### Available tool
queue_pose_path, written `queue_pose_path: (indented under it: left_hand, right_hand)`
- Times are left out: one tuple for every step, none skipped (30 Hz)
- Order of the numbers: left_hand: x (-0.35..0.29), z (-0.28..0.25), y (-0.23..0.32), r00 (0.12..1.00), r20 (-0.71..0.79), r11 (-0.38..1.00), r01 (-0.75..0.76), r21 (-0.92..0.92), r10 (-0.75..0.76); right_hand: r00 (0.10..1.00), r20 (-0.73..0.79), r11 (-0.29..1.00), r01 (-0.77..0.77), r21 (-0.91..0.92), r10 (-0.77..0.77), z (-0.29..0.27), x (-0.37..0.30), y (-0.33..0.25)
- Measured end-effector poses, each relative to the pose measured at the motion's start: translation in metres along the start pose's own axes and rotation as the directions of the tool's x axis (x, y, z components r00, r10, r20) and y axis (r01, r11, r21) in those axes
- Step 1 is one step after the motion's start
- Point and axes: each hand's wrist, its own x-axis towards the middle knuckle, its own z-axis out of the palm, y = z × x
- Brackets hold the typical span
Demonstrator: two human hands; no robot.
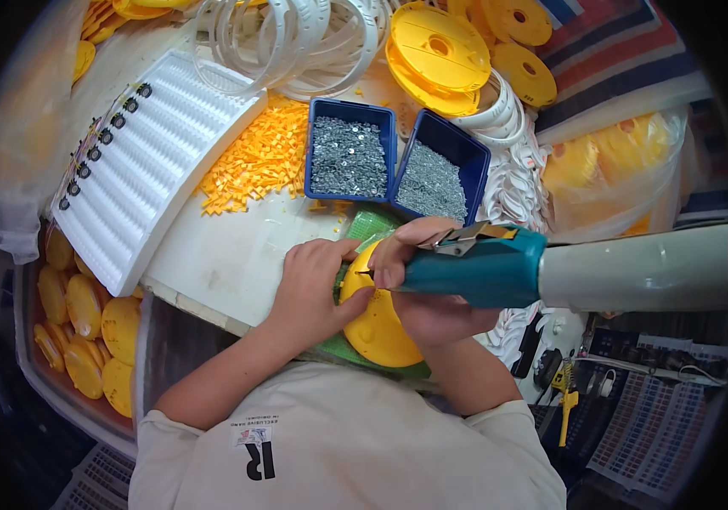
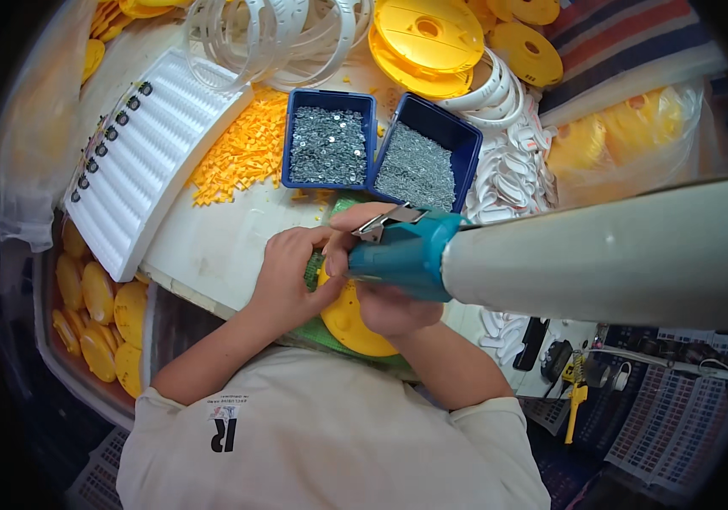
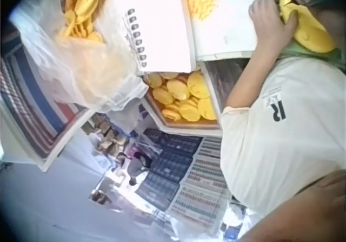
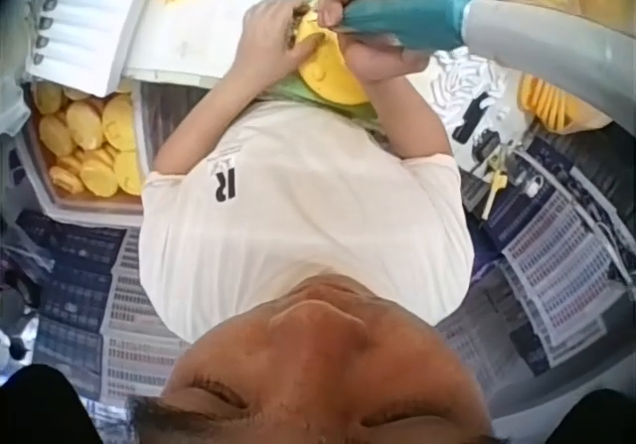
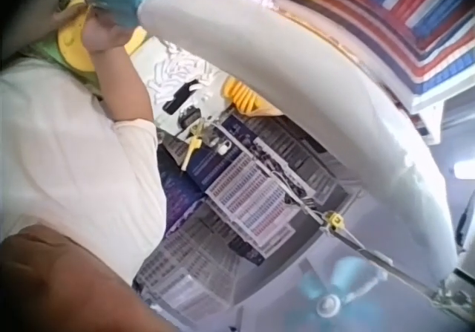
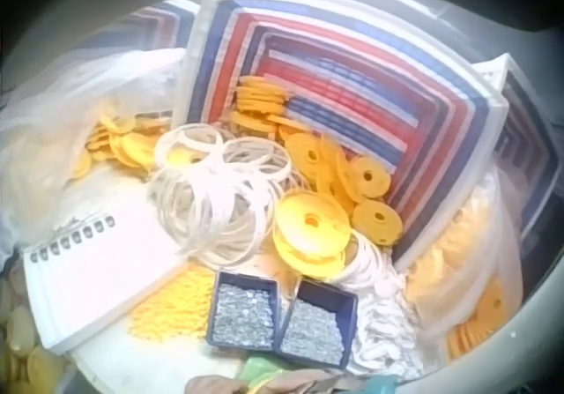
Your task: Assembling circular yellow toy components by inserting small pieces and using a handheld power tool.
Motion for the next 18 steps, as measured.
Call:
queue_pose_path:
  left_hand:
    - [0.000,0.001,-0.001,1.000,-0.018,1.000,-0.005,-0.014,0.005]
    - [0.000,0.002,-0.001,0.999,-0.037,1.000,-0.011,-0.027,0.010]
    - [0.001,0.002,-0.001,0.999,-0.044,1.000,-0.004,-0.029,0.003]
    - [0.000,0.002,-0.001,0.999,-0.046,1.000,-0.008,-0.029,0.007]
    - [0.000,0.002,-0.001,0.999,-0.048,0.999,-0.014,-0.029,0.013]
    - [-0.001,0.002,-0.002,0.999,-0.052,1.000,-0.009,-0.030,0.007]
    - [-0.002,0.002,-0.003,0.999,-0.048,1.000,-0.013,-0.026,0.011]
    - [-0.003,0.003,-0.004,0.999,-0.042,1.000,-0.018,-0.022,0.017]
    - [-0.003,0.003,-0.004,0.999,-0.046,1.000,-0.016,-0.021,0.015]
    - [-0.003,0.004,-0.004,0.998,-0.056,0.999,-0.026,-0.018,0.025]
    - [-0.003,0.005,-0.005,0.997,-0.066,0.999,-0.037,-0.014,0.036]
    - [-0.002,0.005,-0.004,0.997,-0.067,0.999,-0.038,-0.014,0.037]
    - [-0.002,0.005,-0.005,0.998,-0.057,0.999,-0.040,-0.016,0.039]
    - [-0.001,0.005,-0.004,0.998,-0.047,0.999,-0.043,-0.018,0.042]
    - [-0.001,0.004,-0.003,0.998,-0.044,0.999,-0.045,-0.017,0.044]
    - [0.001,0.000,0.001,1.000,-0.011,1.000,-0.026,-0.002,0.026]
    - [0.004,-0.003,0.005,1.000,0.023,1.000,-0.008,0.015,0.007]
    - [0.009,-0.004,0.007,1.000,0.025,1.000,-0.012,0.015,0.011]
  right_hand:
    - [1.000,-0.018,0.999,-0.018,-0.027,0.017,-0.001,-0.001,0.004]
    - [1.000,-0.012,0.999,-0.027,-0.028,0.027,-0.002,-0.001,0.006]
    - [0.998,0.010,0.997,-0.062,-0.052,0.063,-0.004,-0.001,0.008]
    - [0.995,0.031,0.992,-0.097,-0.077,0.100,-0.006,-0.002,0.010]
    - [0.994,0.036,0.992,-0.104,-0.077,0.107,-0.005,-0.003,0.013]
    - [0.996,0.040,0.995,-0.079,-0.056,0.082,-0.004,-0.004,0.016]
    - [0.998,0.045,0.998,-0.053,-0.034,0.054,-0.003,-0.004,0.018]
    - [0.997,0.049,0.998,-0.055,-0.034,0.057,-0.004,-0.004,0.019]
    - [0.996,0.052,0.997,-0.064,-0.038,0.066,-0.005,-0.003,0.019]
    - [0.996,0.053,0.996,-0.072,-0.044,0.075,-0.006,-0.003,0.019]
    - [0.996,0.054,0.996,-0.071,-0.044,0.074,-0.006,-0.003,0.018]
    - [0.996,0.054,0.997,-0.068,-0.039,0.070,-0.005,-0.003,0.017]
    - [0.996,0.051,0.997,-0.065,-0.034,0.067,-0.005,-0.004,0.016]
    - [0.997,0.049,0.998,-0.062,-0.033,0.064,-0.004,-0.004,0.012]
    - [0.997,0.024,0.997,-0.078,-0.019,0.078,-0.002,-0.004,0.005]
    - [0.996,0.001,0.996,-0.093,-0.007,0.093,-0.003,-0.003,-0.003]
    - [0.996,0.000,0.996,-0.089,-0.008,0.089,-0.007,0.000,-0.011]
    - [1.000,-0.008,1.000,-0.011,-0.021,0.011,-0.013,0.006,-0.020]
